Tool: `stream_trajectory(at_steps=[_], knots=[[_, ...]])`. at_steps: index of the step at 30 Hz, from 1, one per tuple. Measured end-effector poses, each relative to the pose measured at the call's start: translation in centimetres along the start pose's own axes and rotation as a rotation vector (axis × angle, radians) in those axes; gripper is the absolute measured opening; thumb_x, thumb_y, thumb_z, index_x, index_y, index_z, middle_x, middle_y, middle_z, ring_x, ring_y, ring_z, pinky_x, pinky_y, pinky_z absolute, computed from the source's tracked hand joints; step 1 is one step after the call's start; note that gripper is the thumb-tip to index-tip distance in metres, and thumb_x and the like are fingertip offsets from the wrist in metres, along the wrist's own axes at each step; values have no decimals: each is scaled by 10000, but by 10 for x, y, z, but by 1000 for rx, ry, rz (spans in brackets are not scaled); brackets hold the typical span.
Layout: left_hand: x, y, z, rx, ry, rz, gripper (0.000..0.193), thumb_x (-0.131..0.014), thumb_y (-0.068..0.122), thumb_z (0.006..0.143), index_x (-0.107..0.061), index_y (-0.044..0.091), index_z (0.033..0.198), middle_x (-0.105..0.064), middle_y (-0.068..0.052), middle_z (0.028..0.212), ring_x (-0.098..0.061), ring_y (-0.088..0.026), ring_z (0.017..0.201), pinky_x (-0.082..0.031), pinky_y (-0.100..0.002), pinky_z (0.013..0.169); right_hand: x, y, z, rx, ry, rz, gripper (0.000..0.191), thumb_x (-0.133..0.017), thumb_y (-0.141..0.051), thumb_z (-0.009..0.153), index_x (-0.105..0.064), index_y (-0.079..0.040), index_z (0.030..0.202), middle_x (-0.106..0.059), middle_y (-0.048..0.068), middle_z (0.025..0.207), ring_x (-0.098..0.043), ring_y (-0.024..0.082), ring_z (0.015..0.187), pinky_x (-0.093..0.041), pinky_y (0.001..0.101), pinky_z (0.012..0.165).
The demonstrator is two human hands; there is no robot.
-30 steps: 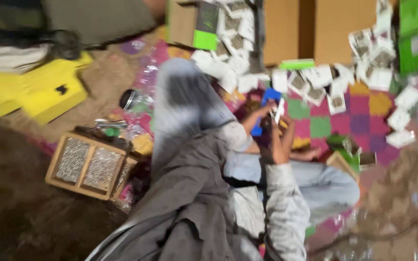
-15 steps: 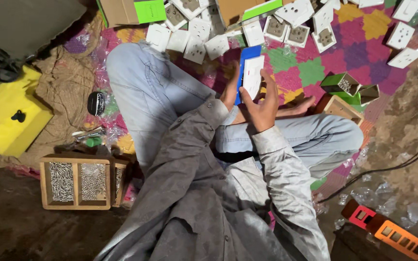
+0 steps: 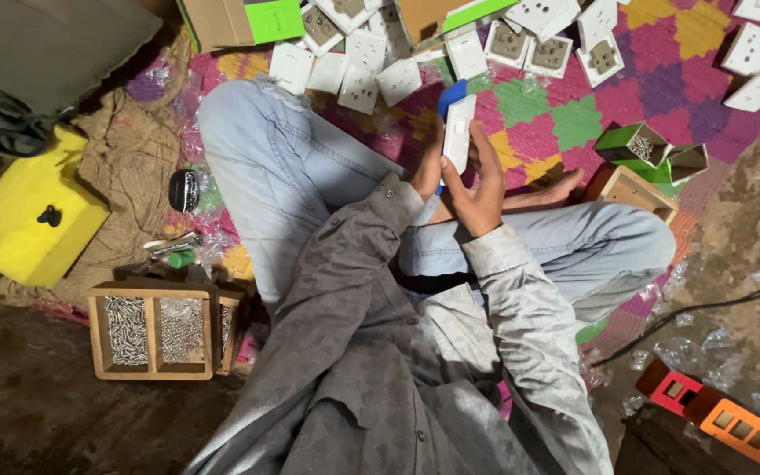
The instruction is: The person sits on the floor and assembles electrical sockets by hand. They pick up a socket, insert metal screws into the terminals, and place the socket into a blue plastic frame. The person repeats this process with multiple sockets, handling screws and socket bodies directly.
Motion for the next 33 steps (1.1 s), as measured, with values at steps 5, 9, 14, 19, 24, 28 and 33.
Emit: stream_trajectory(at_steps=[5, 9, 14, 19, 24, 28, 33], knots=[[9, 11, -5, -79, 57, 259, 705, -252, 536, 1126, -498, -26, 1472, -599, -179, 1395, -593, -248, 1259, -478, -372, 1061, -5, 5, 0, -26, -52, 128, 699, -727, -3, 987, -364, 52, 1581, -606, 209, 1448, -628, 255, 1326, -504, 378, 1140], [7, 15, -11, -140, -6, 204, 657, -290, 513, 1121, -442, 11, 1515, -581, -181, 1419, -603, -267, 1266, -502, -395, 1060, -3, 1, -1, -11, -63, 121, 711, -733, 8, 977, -364, 46, 1583, -582, 201, 1461, -615, 262, 1326, -508, 386, 1140], [-1, 17, -12, -184, -106, 197, 699, -370, 541, 1119, -392, 26, 1591, -566, -211, 1448, -592, -310, 1258, -496, -436, 1057, 4, -5, 7, -46, -66, 224, 753, -759, -48, 966, -313, 23, 1569, -558, 167, 1458, -621, 250, 1293, -521, 365, 1104], [-20, 58, -34, -513, -251, 482, 823, -450, 635, 1073, -276, 50, 1624, -419, -184, 1626, -509, -305, 1430, -430, -430, 1197, 16, -12, 18, -44, -124, 378, 724, -763, -111, 1027, -362, 33, 1612, -555, 154, 1532, -568, 231, 1406, -474, 345, 1196], [-32, 70, -43, -378, -321, 453, 983, -467, 735, 997, -224, 41, 1650, -474, -169, 1585, -749, -193, 988, -597, -362, 973, 26, -22, 13, 38, -108, 284, 735, -786, -129, 991, -395, 44, 1590, -449, 126, 1549, -498, 226, 1441, -440, 348, 1213], [-34, 71, -44, -388, -314, 568, 987, -458, 760, 973, -242, 37, 1608, -649, -123, 1314, -767, -220, 1014, -545, -395, 1079, 29, -32, 12, 82, -133, 175, 722, -805, -114, 977, -440, 50, 1578, -497, 123, 1496, -515, 233, 1403, -417, 332, 1203], [-35, 71, -45, -497, -279, 696, 933, -428, 737, 1025, -301, 53, 1646, -492, -181, 1581, -592, -309, 1402, -482, -401, 1183, 38, -27, 9, 62, -118, 189, 709, -815, -114, 957, -469, 39, 1557, -527, 119, 1418, -532, 219, 1338, -424, 311, 1168]])
Point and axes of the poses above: each hand's wrist, its own z-axis towards the middle knuckle, its own x-axis out of the back of the hand, y = z × x, the point moved 8 cm from there along z, towards the middle knuckle
